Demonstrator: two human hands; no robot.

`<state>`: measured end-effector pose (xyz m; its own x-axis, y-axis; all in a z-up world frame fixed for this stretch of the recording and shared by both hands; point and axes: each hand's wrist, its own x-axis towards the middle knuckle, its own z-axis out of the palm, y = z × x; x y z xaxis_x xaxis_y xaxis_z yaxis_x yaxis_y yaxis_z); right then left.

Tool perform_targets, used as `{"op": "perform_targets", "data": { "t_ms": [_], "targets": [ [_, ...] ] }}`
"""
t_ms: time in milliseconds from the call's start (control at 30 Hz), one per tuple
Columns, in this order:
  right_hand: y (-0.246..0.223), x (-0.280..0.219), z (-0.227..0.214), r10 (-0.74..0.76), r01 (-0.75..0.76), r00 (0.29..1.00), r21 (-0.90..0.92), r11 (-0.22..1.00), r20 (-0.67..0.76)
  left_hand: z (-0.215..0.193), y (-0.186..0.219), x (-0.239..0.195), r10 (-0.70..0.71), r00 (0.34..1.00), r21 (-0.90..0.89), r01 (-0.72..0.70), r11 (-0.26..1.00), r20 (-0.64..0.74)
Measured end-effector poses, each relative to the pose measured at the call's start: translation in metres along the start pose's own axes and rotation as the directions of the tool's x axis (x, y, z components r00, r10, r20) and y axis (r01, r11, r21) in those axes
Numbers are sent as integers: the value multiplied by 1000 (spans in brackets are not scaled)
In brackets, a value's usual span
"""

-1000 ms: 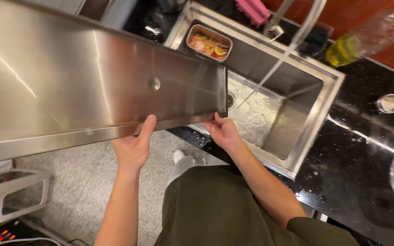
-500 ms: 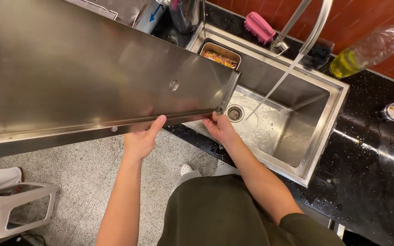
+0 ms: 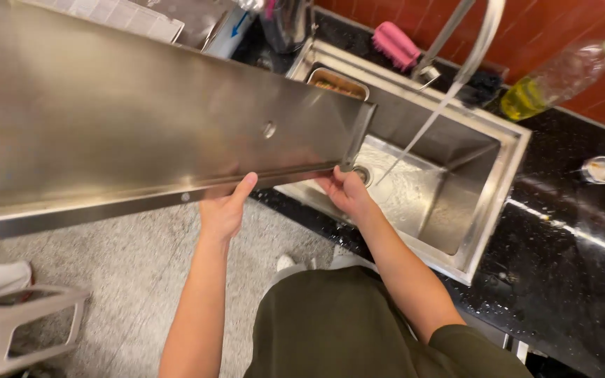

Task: Clean coffee machine components including the drip tray and portafilters using a sponge and water, then reassemble.

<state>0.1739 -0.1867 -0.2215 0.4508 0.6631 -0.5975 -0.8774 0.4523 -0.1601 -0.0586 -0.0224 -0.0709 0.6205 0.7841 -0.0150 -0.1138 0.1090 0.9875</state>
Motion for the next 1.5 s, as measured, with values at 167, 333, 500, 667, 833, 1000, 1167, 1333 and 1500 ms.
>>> {"op": "perform_targets", "data": {
  "t_ms": [167, 333, 500, 667, 833, 1000, 1167, 1333, 1500],
  "targets": [
    [-39, -40, -10, 150, -123, 989, -500, 857, 14, 31, 20, -1, 185, 978, -89, -193, 977, -93],
    [-85, -53, -28, 221, -161, 975, -784, 600, -31, 48, 18, 2, 196, 970, -159, -218, 963, -142],
    [-138, -54, -26, 226, -131, 973, -912, 389, -43, 79, 39, -11, 251, 933, -69, -276, 959, -256],
    [-253, -47, -11, -274, -12, 958, -971, 240, -80, 70, 8, -9, 311, 897, -26, -335, 942, -314],
    [-292, 5, 3, -632, 259, 768, -952, 163, 101, 64, -17, -12, 346, 860, 83, -341, 937, -376],
    [-284, 52, 23, -610, 277, 790, -922, 271, 58, 60, -24, -20, 352, 820, 252, -261, 932, -451],
    [-279, 77, 32, -415, 337, 908, -684, 646, 55, 34, -73, 3, 515, 761, 351, -394, 850, -394],
    [-292, 90, 32, -404, 392, 911, -477, 787, 82, -59, -219, 74, 651, 738, 447, -529, 721, -176],
    [-297, 34, 74, -285, 241, 937, 217, 946, 203, -7, -113, 22, 754, 653, 732, -484, 480, -64]
  ]
}}
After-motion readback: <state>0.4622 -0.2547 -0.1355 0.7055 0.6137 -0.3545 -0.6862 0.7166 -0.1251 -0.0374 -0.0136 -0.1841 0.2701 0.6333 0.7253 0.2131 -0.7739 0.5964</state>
